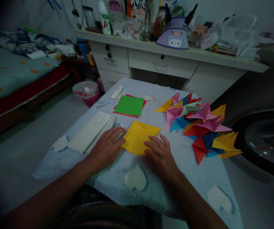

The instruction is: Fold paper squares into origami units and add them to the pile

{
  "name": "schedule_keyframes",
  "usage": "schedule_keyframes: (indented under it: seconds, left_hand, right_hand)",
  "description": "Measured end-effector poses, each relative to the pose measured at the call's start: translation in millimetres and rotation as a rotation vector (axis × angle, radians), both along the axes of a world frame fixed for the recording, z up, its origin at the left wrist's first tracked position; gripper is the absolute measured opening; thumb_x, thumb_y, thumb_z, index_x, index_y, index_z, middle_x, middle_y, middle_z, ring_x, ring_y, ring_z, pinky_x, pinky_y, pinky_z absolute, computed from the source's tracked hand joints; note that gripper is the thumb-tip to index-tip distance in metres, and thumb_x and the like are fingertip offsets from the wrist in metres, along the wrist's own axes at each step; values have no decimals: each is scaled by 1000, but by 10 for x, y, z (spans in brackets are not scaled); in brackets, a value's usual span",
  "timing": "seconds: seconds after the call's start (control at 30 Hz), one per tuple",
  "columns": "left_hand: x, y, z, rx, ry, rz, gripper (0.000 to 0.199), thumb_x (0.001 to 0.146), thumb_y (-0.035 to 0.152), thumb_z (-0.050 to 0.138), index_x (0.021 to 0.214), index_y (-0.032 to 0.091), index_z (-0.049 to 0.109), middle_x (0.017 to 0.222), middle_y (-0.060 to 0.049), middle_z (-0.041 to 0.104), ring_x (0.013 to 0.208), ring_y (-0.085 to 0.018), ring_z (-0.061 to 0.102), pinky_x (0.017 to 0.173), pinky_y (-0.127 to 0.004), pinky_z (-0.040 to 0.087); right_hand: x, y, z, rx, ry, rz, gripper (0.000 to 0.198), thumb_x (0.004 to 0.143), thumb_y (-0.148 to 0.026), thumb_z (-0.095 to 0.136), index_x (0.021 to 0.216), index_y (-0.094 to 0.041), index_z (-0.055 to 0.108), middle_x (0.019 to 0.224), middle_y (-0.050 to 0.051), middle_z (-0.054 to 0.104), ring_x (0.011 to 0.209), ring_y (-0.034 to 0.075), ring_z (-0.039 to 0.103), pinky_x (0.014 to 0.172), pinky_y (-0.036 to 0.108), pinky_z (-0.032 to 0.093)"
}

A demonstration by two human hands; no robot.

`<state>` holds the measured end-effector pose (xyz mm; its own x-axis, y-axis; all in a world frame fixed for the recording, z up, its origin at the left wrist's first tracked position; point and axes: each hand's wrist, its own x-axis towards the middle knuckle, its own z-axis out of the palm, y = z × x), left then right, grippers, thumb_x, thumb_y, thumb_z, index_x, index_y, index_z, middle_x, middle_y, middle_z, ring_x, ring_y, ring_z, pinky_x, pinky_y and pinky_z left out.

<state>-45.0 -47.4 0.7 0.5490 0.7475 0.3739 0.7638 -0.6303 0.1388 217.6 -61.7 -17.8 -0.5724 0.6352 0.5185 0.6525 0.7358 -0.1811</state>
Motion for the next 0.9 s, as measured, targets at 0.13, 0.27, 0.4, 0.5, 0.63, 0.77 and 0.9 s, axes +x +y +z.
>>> schedule_keyframes:
  seconds: [0.13,0.27,0.4,0.5,0.63,0.77,0.9]
  left_hand:
    - [75,-109,-43,-15,19,-28,14,88,16,57,99,19,65,126,-10,58,113,-28,50,93,-45,44]
    - [106,-122,-104,-60,54,-36,11,91,19,56,91,22,66,99,-4,66,91,-23,53,77,-39,42]
    - [80,-112,-155,-62,53,-30,9,92,19,56,89,20,64,92,-3,67,87,-21,53,75,-37,38]
    - [55,-124,-198,-58,34,-45,11,93,18,53,90,19,63,93,-3,67,87,-20,54,76,-36,37]
    - [41,-145,-222,-73,3,-41,14,94,18,50,89,19,63,92,-4,67,88,-20,55,78,-37,37]
    - [40,-146,-189,-151,-52,-19,13,94,21,50,93,18,62,94,-5,66,90,-21,55,80,-37,39]
    - [36,-118,-185,-239,-116,-19,12,90,23,57,100,19,63,101,-5,64,94,-22,54,83,-38,41]
  right_hand:
    - [-47,-7,-37,-100,8,98,20,85,-12,57,99,-26,61,110,4,71,112,22,61,106,54,37]
    - [-55,12,-53,-135,-15,116,22,84,-12,56,102,-23,60,106,7,70,105,22,62,101,51,41]
    - [-32,38,-40,-153,-33,91,23,83,-10,53,102,-21,61,103,8,68,100,23,60,96,49,42]
    - [-29,35,-15,-179,-50,84,17,86,-12,52,95,-22,63,96,7,68,93,21,59,92,46,42]
    - [-37,27,8,-242,3,73,12,88,-18,53,93,-22,63,91,6,67,88,21,59,84,42,44]
    - [-46,33,19,-359,100,10,12,91,-20,52,93,-22,63,90,5,66,86,19,60,79,37,47]
    - [-57,35,14,-448,197,-46,14,92,-24,53,89,-24,66,96,6,63,91,19,61,79,36,50]
